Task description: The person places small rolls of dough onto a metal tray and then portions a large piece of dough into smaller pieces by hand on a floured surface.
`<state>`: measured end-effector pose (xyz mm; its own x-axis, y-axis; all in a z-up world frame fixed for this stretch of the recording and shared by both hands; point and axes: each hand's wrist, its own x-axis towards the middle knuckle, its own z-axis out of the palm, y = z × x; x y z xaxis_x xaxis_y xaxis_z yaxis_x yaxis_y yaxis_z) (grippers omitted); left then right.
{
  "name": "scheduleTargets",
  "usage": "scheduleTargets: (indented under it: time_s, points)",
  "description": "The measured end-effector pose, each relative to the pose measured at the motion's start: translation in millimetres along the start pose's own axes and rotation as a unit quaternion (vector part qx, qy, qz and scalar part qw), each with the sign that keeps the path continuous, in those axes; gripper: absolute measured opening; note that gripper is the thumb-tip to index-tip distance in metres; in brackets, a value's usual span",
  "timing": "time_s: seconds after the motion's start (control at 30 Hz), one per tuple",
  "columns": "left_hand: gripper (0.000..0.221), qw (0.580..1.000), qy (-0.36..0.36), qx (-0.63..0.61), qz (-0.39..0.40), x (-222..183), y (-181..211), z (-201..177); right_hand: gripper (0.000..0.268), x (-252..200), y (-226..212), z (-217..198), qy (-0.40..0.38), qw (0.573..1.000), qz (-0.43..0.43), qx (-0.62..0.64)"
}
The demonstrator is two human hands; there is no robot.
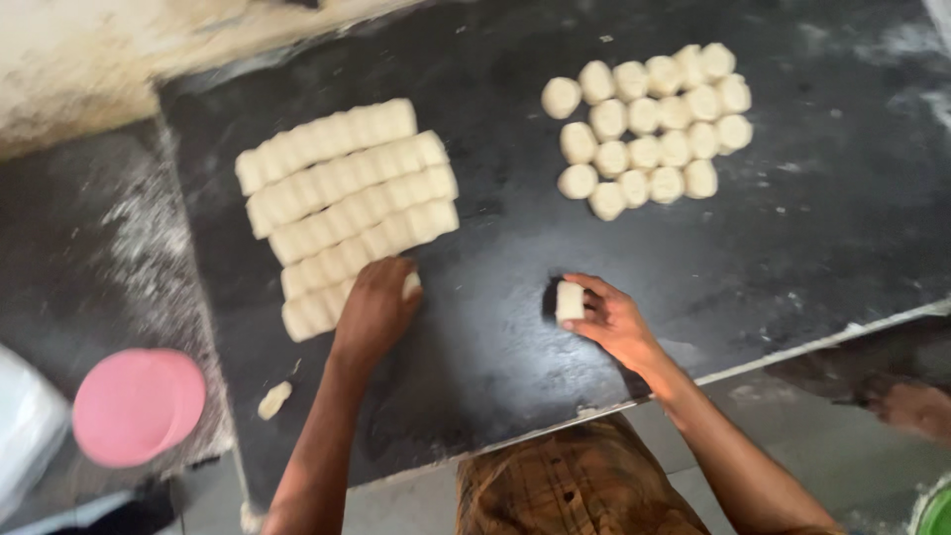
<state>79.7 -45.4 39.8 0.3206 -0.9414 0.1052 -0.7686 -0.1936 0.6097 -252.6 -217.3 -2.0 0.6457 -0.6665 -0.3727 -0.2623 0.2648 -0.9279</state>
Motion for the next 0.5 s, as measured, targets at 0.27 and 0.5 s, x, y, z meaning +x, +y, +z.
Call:
scheduleTargets:
  time_s: [0.27, 0.5]
  points:
    - [0.037, 0.994, 0.053, 0.090, -0.021, 1, 42, 11, 0.065, -26, 17, -158, 0.163, 0.984, -0.059, 0.045]
    - [0.059, 0.986, -0.021, 0.159, 0.041, -35, 66, 46, 0.068, -14, 32, -199, 0.111, 0.990, -0.038, 0.073]
